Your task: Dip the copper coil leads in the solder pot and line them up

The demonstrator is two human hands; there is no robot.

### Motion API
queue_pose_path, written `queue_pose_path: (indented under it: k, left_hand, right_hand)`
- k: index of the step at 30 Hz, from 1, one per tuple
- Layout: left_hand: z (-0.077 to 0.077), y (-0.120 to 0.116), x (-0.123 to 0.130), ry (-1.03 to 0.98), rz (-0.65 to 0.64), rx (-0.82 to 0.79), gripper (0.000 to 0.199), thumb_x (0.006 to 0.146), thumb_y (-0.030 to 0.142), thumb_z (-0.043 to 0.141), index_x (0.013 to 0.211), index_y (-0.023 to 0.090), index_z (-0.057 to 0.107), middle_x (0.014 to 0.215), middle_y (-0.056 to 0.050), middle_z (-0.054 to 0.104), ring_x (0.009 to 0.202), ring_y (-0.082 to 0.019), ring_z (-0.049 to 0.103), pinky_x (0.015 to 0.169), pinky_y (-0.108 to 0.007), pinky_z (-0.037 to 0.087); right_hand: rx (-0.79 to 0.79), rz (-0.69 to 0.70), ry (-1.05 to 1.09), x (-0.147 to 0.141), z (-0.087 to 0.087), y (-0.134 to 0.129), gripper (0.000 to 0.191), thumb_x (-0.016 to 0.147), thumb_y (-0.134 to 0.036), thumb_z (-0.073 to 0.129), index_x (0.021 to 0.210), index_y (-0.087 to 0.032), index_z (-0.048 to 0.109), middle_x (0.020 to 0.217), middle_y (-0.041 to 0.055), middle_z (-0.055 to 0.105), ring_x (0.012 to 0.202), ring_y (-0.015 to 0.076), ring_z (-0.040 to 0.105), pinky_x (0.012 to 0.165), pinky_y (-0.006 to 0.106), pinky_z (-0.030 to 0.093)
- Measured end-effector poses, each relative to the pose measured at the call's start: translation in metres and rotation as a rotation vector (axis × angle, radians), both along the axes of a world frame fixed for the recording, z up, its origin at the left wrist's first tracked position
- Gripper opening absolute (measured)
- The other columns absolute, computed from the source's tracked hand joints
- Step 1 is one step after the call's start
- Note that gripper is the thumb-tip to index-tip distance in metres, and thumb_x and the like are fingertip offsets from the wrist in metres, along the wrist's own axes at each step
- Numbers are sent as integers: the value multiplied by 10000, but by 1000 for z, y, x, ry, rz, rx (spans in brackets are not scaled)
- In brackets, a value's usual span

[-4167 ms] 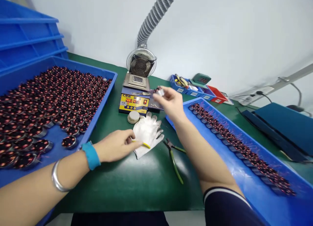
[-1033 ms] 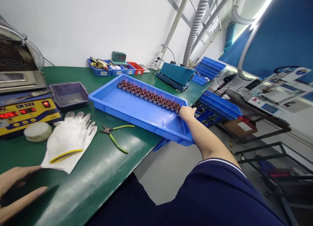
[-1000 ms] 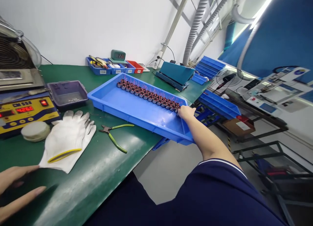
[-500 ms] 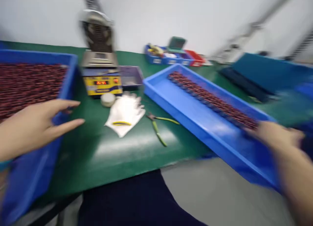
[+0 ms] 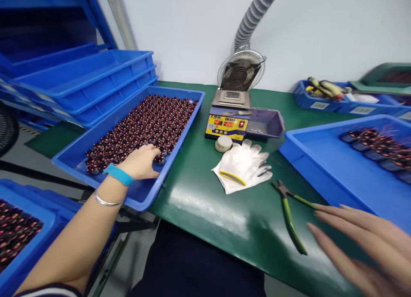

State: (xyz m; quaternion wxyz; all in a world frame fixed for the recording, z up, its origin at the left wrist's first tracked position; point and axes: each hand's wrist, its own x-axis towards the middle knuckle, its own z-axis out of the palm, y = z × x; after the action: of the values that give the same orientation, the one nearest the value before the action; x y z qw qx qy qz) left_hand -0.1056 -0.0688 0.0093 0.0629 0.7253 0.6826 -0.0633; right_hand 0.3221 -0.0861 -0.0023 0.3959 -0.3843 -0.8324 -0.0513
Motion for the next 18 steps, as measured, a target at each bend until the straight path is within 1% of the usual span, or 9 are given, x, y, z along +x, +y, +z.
queue_pose_path:
  k: [1,3,6,7,9,11,13,16,18]
  left_hand:
    - [-2,1,4,33,24,-5,310,659,330,617,933,185,613,1033,-99,605,986,-288,589,835,-365,486]
    - [-5,3,7,49,62,6,221,692,312,589,881,200,611,987,-82,615,929,-274,610,796,-353,489]
    - [-6,2,1,33,68,27,114,730,287,557,808,214,597,910,-59,634,869,-251,624,775,-340,486]
    - [-5,0,-2,23,71,44,104,740,292,551,793,212,591,896,-57,640,864,-249,624,781,-343,486]
    - [1,-6,-4,-79,75,158,128,764,319,540,787,200,580,882,-65,647,855,-241,623,798,-351,487]
    - [10,-14,5,-301,31,312,161,786,343,543,802,186,572,898,-74,653,868,-227,622,823,-350,488]
    - [20,-18,28,-544,-97,368,165,796,346,568,816,182,572,947,-79,661,908,-213,622,844,-336,489]
    - [31,-16,76,-678,-394,208,120,815,311,570,828,193,590,1027,-71,665,954,-197,622,849,-310,492]
    - [32,-9,105,-665,-547,123,95,825,279,547,822,201,602,1025,-64,670,974,-199,619,858,-311,491]
  right_hand:
    - [18,98,-53,-11,0,3,351,836,-389,597,1182,-442,574,816,70,688,725,213,675,687,386,554]
    - [52,267,-117,-34,-2,9,454,834,-298,602,1275,-368,517,849,66,699,737,210,681,704,388,564]
    - [62,397,-71,-58,-5,11,404,798,-205,649,1189,-272,570,879,61,703,770,193,677,740,356,563]
    - [39,432,-49,-63,-5,11,371,788,-185,658,1145,-256,585,886,64,701,783,190,674,750,346,561]
    - [-57,497,27,-70,-5,10,320,778,-155,663,1078,-243,596,888,68,694,805,180,667,741,317,558]
    - [-261,555,142,-77,-5,12,280,783,-143,658,1039,-240,599,870,58,681,798,161,661,728,285,553]
    - [-586,615,290,-85,-7,18,304,806,-178,647,1098,-233,584,940,63,668,785,141,658,732,274,551]
    - [-1098,793,535,-100,-14,33,545,814,-333,651,1311,-239,450,1226,114,572,835,139,663,712,278,561]
    - [-1287,896,649,-106,-21,42,624,781,-403,675,1331,-232,434,1231,105,569,868,144,660,685,254,560]
